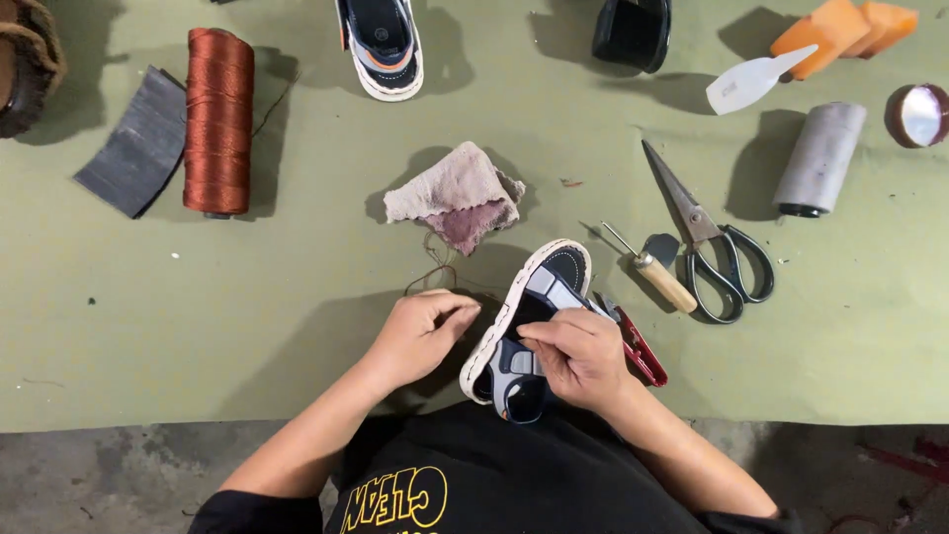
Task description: Finishing the repair of a sandal by hand-stitching the straps and trimming excess thread with snips.
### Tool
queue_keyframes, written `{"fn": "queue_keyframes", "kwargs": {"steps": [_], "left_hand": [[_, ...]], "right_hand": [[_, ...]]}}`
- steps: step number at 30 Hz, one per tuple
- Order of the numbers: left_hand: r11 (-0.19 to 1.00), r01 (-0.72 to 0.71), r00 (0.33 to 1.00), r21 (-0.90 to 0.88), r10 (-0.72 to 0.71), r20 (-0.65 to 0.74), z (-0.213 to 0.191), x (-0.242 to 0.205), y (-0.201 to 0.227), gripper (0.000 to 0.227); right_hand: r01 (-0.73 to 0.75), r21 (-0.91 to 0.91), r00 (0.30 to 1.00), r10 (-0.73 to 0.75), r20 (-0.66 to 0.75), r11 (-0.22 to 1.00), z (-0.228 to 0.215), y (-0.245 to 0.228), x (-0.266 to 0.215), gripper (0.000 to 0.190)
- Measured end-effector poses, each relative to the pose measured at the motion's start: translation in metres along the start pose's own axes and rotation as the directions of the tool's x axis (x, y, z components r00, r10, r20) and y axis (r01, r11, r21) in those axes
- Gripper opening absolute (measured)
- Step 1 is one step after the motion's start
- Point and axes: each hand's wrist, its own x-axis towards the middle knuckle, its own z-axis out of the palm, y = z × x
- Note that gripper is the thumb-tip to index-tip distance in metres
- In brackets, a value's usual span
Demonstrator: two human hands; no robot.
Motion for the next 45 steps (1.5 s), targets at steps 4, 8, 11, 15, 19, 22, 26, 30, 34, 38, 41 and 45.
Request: {"fn": "queue_keyframes", "kwargs": {"steps": [4, 8, 11, 15, 19, 22, 26, 30, 34, 38, 41, 45], "left_hand": [[0.995, 0.057, 0.994, -0.080, -0.049, 0.096, 0.020, 0.017, -0.014, 0.024], [0.966, 0.013, 1.000, -0.258, -0.019, -0.020, 0.035, 0.034, -0.017, 0.018], [0.954, -0.114, 0.986, -0.276, 0.074, -0.150, 0.037, 0.036, -0.017, 0.011], [0.939, -0.204, 0.952, -0.277, 0.124, -0.281, 0.042, 0.033, -0.020, 0.019], [0.923, -0.091, 0.963, -0.375, -0.014, -0.268, 0.041, 0.030, -0.014, 0.020], [0.875, -0.051, 0.952, -0.482, -0.104, -0.288, 0.043, 0.032, -0.022, 0.021], [0.779, -0.037, 0.937, -0.626, -0.190, -0.292, 0.051, 0.037, -0.046, 0.017], [0.676, -0.058, 0.916, -0.734, -0.256, -0.308, 0.052, 0.038, -0.052, 0.018], [0.702, -0.088, 0.892, -0.706, -0.260, -0.370, 0.039, 0.033, -0.039, 0.018], [0.951, -0.251, 0.841, -0.183, 0.120, -0.528, 0.016, 0.012, -0.021, 0.046], [0.975, -0.220, 0.852, -0.014, 0.185, -0.489, -0.004, -0.003, -0.014, 0.058], [0.922, -0.183, 0.805, 0.341, 0.340, -0.486, -0.047, -0.006, -0.024, 0.011]], "right_hand": [[-0.050, 0.126, 0.996, 0.041, 0.073, 0.991, -0.006, -0.002, 0.018, 0.011], [-0.138, 0.275, 0.988, 0.111, 0.111, 0.952, -0.004, 0.001, 0.037, 0.013], [-0.134, 0.290, 0.988, 0.107, 0.109, 0.948, 0.000, 0.003, 0.043, 0.011], [-0.113, 0.271, 0.993, 0.098, 0.072, 0.956, 0.005, 0.007, 0.040, 0.008], [-0.114, 0.263, 0.992, 0.097, 0.077, 0.958, 0.007, 0.008, 0.038, 0.008], [-0.122, 0.276, 0.991, 0.099, 0.095, 0.953, 0.004, 0.013, 0.035, 0.008], [-0.123, 0.324, 0.990, 0.092, 0.110, 0.938, 0.002, 0.016, 0.033, 0.011], [-0.126, 0.357, 0.989, 0.088, 0.120, 0.926, 0.004, 0.013, 0.039, 0.011], [-0.167, 0.428, 0.985, 0.133, 0.109, 0.888, 0.003, 0.017, 0.046, 0.015], [-0.308, 0.324, 0.948, 0.319, 0.022, 0.895, -0.011, 0.031, 0.039, 0.015], [-0.310, 0.083, 0.947, 0.316, -0.065, 0.947, -0.047, 0.030, 0.032, 0.025], [-0.246, -0.431, 0.966, 0.256, -0.034, 0.869, -0.091, 0.034, 0.005, 0.020]]}}
